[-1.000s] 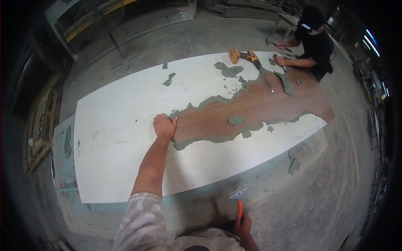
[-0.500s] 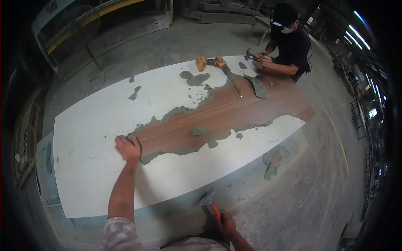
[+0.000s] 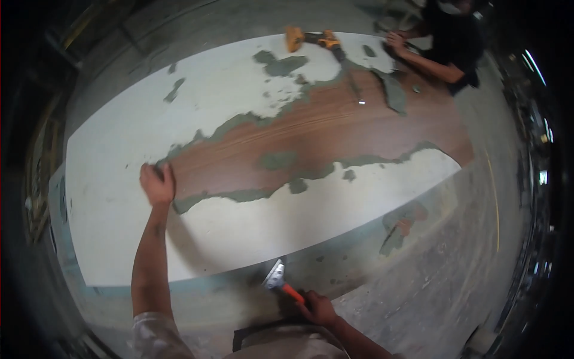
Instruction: Scraping and drilling a large wooden surface to remove damaged material in a factory.
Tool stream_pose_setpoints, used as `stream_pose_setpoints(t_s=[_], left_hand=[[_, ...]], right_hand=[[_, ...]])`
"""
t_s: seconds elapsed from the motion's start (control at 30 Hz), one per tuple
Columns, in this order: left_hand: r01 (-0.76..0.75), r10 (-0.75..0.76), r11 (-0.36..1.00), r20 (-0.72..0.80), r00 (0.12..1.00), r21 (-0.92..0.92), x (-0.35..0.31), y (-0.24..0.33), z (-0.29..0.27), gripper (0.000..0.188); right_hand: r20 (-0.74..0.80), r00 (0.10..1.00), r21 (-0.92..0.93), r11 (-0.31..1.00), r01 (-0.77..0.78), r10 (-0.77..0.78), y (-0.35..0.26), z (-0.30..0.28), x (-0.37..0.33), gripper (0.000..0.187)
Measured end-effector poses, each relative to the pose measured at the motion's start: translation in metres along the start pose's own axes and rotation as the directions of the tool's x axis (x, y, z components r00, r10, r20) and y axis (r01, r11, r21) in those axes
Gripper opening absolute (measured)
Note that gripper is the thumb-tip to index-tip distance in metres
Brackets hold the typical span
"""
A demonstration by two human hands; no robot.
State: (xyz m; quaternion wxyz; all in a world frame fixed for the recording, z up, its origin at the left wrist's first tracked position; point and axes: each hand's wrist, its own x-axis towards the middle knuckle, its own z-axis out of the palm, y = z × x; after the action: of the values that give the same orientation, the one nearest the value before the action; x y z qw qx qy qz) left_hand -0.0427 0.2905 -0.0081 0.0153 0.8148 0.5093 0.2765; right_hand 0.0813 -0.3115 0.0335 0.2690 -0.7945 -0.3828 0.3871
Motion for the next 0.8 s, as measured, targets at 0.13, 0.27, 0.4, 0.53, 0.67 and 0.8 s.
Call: stream_pose_setpoints(t_s=[0.13, 0.27, 0.4, 0.53, 0.67, 0.8], left_hand=[[-0.038, 0.036, 0.999, -0.048, 0.998, -0.037, 0.005, 0.014, -0.002, 0.051], [-0.004, 0.001, 0.998, -0.042, 0.999, -0.069, 0.002, 0.012, -0.009, 0.054], [-0.055, 0.057, 0.998, -0.087, 0.995, 0.018, 0.001, 0.003, -0.004, 0.052], [-0.062, 0.066, 0.997, -0.074, 0.995, 0.053, -0.001, 0.0, 0.001, 0.052], [0.013, -0.012, 1.0, 0.013, 1.0, -0.014, 0.006, 0.001, 0.001, 0.054], [0.021, -0.022, 1.0, -0.022, 1.0, -0.015, 0.002, -0.003, 0.004, 0.054]], right_hand=[[0.027, 0.999, 0.021, 0.999, -0.036, 0.036, -0.016, -0.032, -0.015, 0.031], [-0.13, 0.969, 0.366, 0.919, -0.148, 0.208, -0.06, -0.067, 0.024, 0.025], [-0.175, 0.979, 0.11, 0.99, -0.089, 0.108, -0.089, -0.068, 0.11, 0.033], [-0.032, 0.986, 0.07, 0.984, -0.163, 0.165, -0.082, -0.085, 0.146, 0.034], [0.137, 0.962, 0.156, 0.953, -0.258, 0.237, -0.067, -0.102, 0.17, 0.035], [0.1, 0.979, 0.07, 0.981, -0.183, 0.176, -0.081, -0.088, 0.185, 0.039]])
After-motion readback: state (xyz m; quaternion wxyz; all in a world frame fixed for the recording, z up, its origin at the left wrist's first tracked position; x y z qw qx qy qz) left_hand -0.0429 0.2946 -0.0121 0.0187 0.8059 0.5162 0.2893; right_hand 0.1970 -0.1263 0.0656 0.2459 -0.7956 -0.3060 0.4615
